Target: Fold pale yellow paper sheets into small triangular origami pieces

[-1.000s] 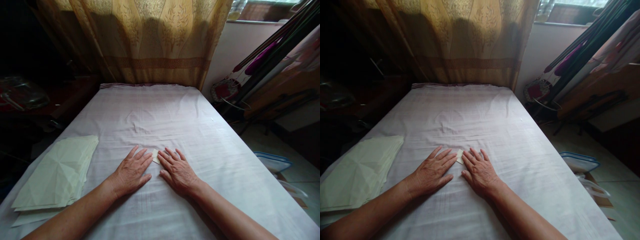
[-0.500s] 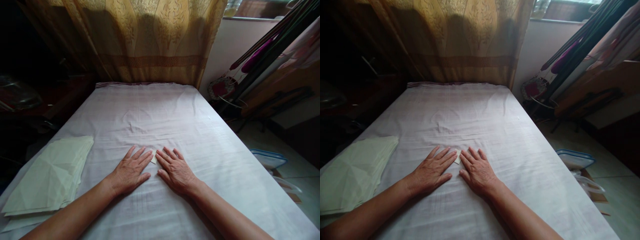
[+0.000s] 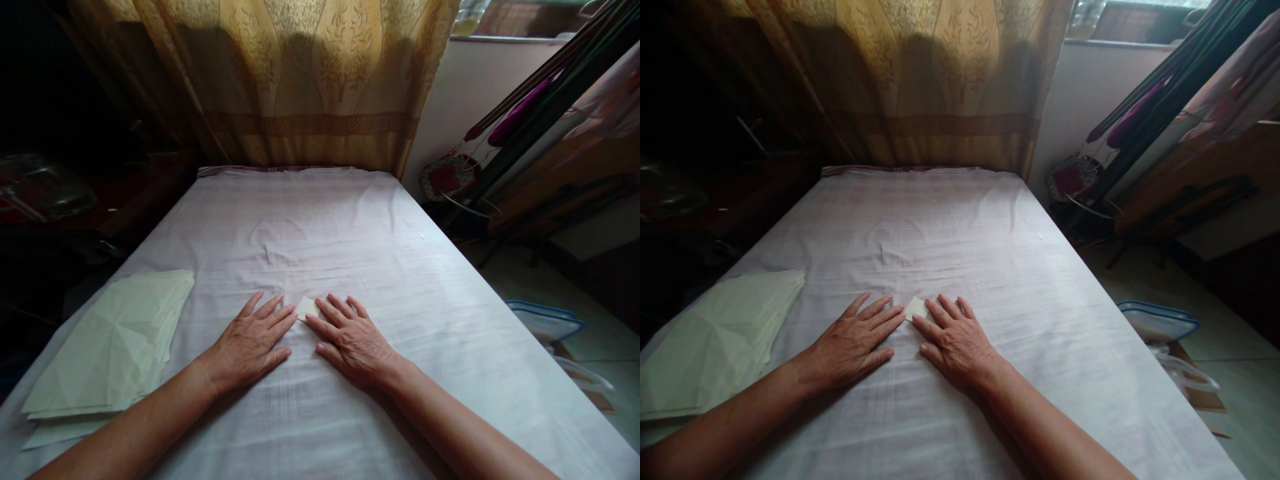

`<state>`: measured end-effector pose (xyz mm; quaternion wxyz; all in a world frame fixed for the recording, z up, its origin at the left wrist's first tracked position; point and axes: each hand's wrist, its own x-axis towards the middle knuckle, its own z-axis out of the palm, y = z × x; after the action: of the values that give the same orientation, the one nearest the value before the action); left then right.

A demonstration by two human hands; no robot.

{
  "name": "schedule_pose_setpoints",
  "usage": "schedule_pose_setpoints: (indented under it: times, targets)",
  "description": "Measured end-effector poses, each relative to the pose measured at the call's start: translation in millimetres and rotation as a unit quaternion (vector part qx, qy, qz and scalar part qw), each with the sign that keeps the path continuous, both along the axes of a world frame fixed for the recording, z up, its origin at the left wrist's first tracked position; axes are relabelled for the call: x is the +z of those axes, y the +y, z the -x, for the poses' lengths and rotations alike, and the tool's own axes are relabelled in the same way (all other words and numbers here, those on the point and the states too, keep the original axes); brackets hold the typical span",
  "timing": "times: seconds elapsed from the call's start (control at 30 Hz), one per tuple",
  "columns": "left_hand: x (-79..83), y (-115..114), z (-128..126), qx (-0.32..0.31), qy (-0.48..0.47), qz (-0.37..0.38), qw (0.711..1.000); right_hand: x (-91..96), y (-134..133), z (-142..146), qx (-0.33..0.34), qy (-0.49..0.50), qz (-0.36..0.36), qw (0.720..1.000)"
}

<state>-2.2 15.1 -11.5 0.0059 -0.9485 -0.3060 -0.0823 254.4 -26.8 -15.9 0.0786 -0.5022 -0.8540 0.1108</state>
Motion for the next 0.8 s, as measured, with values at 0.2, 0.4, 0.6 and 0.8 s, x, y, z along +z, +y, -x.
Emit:
schedule_pose_setpoints:
  times: [0.2, 0.4, 0.6, 0.8]
  targets:
    - [10.8, 2, -10, 0.003, -0.003, -0.011, 1.0, 8.0, -1, -11, 0.034, -0.026, -0.02, 0.999]
    - [18.2, 21, -31, 0.081, -0.061, 0.074, 0.992, 5.4, -10, -15, -0.003, 0.013, -0.032, 0.999]
    - [13.8, 28, -54, 0.16, -0.088, 0.119, 0.976, -4.7, -6, 5, -0.146, 0.063, -0.056, 0.986]
    - [12.7, 28, -52, 0.18, -0.182, 0.185, 0.949, -7.6, 2, 12, -0.145, 0.107, -0.051, 0.982]
